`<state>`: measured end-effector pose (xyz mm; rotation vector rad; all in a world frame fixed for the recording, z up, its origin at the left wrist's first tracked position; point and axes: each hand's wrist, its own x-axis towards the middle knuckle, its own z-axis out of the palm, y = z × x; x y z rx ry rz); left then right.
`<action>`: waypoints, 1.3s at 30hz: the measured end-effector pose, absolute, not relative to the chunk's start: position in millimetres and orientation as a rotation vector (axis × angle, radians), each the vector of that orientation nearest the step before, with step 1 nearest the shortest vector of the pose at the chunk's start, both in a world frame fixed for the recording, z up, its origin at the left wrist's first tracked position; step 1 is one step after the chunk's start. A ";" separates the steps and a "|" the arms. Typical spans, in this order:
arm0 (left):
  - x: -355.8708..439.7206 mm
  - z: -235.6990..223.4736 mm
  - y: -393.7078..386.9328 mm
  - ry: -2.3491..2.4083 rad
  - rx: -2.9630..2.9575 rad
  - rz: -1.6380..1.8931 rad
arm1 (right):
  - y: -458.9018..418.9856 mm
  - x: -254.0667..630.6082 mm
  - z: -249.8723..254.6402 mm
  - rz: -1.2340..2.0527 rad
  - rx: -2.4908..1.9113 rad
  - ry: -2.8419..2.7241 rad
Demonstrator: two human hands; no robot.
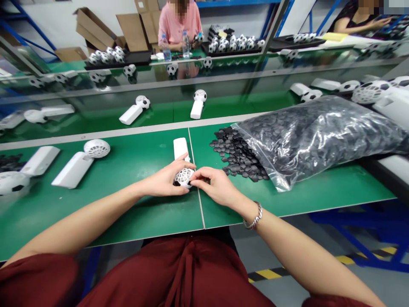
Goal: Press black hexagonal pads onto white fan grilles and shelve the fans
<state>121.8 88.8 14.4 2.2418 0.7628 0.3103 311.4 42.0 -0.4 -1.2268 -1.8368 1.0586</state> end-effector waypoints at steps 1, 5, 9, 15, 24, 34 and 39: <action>122.9 14.4 88.2 0.774 2.228 0.320 | 42.5 310.9 -0.8 1.027 -1.228 -1.838; 126.0 13.6 85.8 0.830 2.175 0.373 | 43.6 309.3 -2.4 1.025 -1.226 -1.796; 126.1 13.7 84.1 0.824 2.169 0.391 | 45.2 307.9 -3.3 1.121 -1.236 -1.730; 125.2 11.0 85.1 0.781 2.193 0.396 | 47.1 303.0 -8.7 1.310 -1.234 -1.637; 127.1 9.4 86.8 0.806 2.232 0.394 | 86.9 357.2 -12.2 0.542 -1.631 -1.744; 110.4 13.3 89.4 0.786 2.275 0.355 | 110.3 384.8 -20.1 0.226 -1.901 -2.014; 90.4 17.2 92.7 0.980 2.199 0.334 | 98.2 369.8 -13.5 0.488 -1.651 -2.001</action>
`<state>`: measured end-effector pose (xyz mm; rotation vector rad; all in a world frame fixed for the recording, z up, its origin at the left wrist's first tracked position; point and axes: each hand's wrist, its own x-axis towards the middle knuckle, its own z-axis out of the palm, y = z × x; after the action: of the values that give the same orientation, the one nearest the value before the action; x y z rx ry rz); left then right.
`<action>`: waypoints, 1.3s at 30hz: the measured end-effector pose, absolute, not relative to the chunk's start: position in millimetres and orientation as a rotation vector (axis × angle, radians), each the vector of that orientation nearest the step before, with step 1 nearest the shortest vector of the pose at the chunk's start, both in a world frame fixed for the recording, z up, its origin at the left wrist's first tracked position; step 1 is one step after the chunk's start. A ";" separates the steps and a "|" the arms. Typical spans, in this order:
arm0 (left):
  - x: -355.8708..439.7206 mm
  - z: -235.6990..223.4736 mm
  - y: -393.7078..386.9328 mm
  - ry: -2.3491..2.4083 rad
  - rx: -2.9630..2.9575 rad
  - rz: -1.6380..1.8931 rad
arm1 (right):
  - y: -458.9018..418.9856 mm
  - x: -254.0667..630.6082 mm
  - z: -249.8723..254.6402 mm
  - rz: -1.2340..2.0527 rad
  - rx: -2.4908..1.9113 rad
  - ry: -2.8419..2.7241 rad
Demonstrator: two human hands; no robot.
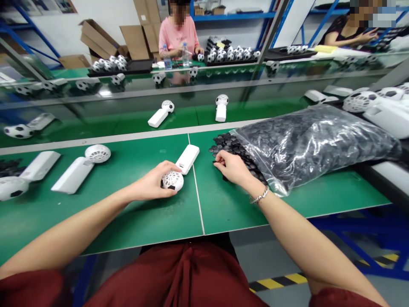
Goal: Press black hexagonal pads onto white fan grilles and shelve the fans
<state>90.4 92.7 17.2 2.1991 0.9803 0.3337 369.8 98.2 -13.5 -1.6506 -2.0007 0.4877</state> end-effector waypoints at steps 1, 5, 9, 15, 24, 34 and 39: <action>86.0 18.6 95.2 0.942 2.196 0.312 | 93.5 363.8 -11.2 0.539 -1.578 -2.000; 75.0 21.1 101.5 0.810 2.177 0.278 | 72.4 333.2 0.2 0.736 -1.346 -2.090; 78.1 17.5 95.3 0.870 2.173 0.317 | 62.3 306.1 5.5 0.843 -1.214 -2.109; 87.3 11.6 86.6 0.985 2.115 0.419 | 70.9 288.4 0.9 0.924 -1.081 -2.108; 94.9 7.6 85.5 1.045 2.097 0.591 | 79.9 285.1 5.7 0.909 -0.979 -2.201; 94.7 4.8 86.1 1.060 2.075 0.640 | 86.9 282.4 2.6 0.911 -1.006 -2.185; 94.9 1.8 85.4 1.021 2.142 0.650 | 88.9 281.9 4.2 0.985 -1.138 -2.245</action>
<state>94.9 85.4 1.8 2.1417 1.0210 0.6498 281.9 88.9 4.2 -1.1384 -2.2449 0.9851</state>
